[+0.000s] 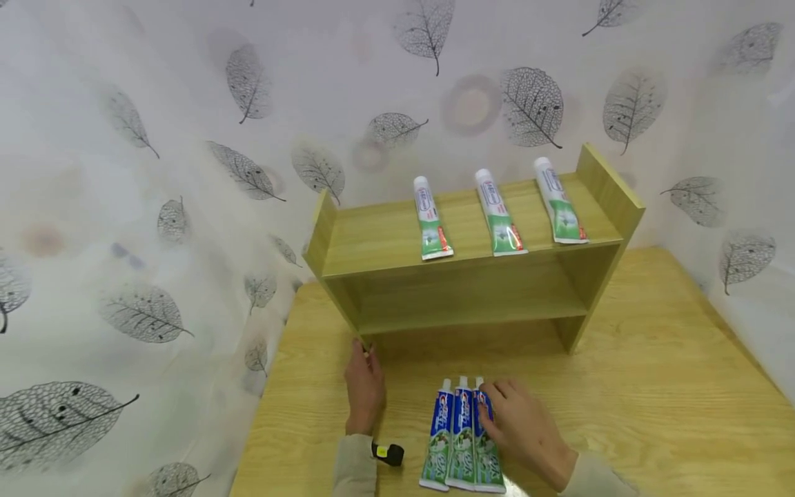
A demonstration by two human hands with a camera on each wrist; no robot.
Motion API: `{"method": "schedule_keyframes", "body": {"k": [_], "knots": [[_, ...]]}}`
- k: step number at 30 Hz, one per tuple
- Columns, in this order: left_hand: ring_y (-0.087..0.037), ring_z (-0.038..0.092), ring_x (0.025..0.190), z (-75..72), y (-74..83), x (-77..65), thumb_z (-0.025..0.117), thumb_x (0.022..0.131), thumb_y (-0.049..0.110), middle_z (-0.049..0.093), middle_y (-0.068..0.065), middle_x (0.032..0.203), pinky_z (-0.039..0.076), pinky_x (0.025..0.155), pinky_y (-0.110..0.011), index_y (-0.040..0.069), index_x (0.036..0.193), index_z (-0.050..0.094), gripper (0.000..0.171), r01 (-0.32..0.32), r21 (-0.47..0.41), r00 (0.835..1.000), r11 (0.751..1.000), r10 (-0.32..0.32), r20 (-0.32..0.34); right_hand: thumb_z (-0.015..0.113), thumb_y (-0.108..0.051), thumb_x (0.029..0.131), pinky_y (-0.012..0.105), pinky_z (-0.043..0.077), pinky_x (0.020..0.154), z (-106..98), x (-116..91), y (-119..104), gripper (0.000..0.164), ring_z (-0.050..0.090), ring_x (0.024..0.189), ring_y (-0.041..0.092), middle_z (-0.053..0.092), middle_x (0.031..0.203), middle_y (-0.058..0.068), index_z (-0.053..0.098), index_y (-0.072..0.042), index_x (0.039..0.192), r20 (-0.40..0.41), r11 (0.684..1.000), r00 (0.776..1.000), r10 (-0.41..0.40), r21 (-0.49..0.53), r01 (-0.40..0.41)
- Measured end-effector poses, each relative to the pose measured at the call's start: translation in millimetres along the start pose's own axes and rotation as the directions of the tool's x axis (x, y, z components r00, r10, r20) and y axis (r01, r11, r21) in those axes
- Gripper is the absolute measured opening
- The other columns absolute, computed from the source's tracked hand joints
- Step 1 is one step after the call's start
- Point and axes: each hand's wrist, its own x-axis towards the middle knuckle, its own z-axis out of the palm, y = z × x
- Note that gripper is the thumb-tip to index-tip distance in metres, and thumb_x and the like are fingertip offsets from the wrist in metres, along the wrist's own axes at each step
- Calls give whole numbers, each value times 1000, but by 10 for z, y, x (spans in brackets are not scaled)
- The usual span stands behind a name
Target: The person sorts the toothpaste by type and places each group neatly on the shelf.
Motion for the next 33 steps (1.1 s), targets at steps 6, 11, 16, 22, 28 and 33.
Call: {"method": "schedule_keyframes", "body": {"k": [6, 11, 16, 22, 28, 33], "knots": [[-24, 71, 75, 7, 13, 0, 55, 115, 10, 71, -17, 91, 54, 59, -31, 4, 116, 58, 7, -6, -8, 1000, 1000, 6, -6, 91, -20, 80, 31, 60, 70, 95, -208, -23, 31, 68, 84, 17, 74, 96, 2, 77, -9, 106, 48, 998, 997, 55, -25, -54], [-27, 72, 73, 17, 7, -7, 56, 114, 8, 69, -17, 87, 55, 58, -33, 2, 113, 58, 6, -49, 0, 998, 999, 49, -34, 90, -16, 81, 30, 57, 64, 122, -353, -57, 23, 65, 78, 16, 72, 95, 1, 75, -12, 97, 94, 994, 990, 105, 11, -107], [-32, 76, 78, 30, -11, -18, 55, 114, 6, 72, -20, 92, 59, 61, -37, 1, 115, 58, 7, -56, 18, 998, 998, 56, -42, 87, -15, 85, 30, 55, 67, 101, -421, -93, 17, 63, 79, 13, 69, 93, -4, 72, -15, 93, 181, 981, 970, 161, 77, -177], [-36, 78, 84, 34, -1, -6, 56, 114, 7, 73, -21, 94, 62, 64, -43, 1, 116, 58, 7, -51, 12, 998, 999, 52, -46, 89, -26, 85, 32, 55, 66, 108, -438, -140, 28, 63, 77, 12, 67, 94, -3, 69, -14, 100, 249, 981, 960, 124, 115, -156], [-36, 78, 84, 26, 9, -11, 56, 114, 6, 74, -23, 97, 62, 64, -44, 1, 118, 59, 8, -58, 14, 997, 998, 59, -46, 92, -42, 84, 34, 57, 68, 86, -463, -222, 50, 65, 82, 16, 70, 99, 3, 68, -10, 113, 372, 972, 912, 171, 88, -218], [-34, 78, 80, 19, 2, -22, 56, 114, 7, 75, -25, 98, 60, 61, -38, 2, 118, 59, 7, -54, 12, 998, 998, 55, -44, 94, -42, 82, 32, 54, 64, 96, -446, -275, 56, 60, 78, 13, 66, 96, 3, 66, -7, 116, 412, 966, 888, 205, 61, -252]]}}
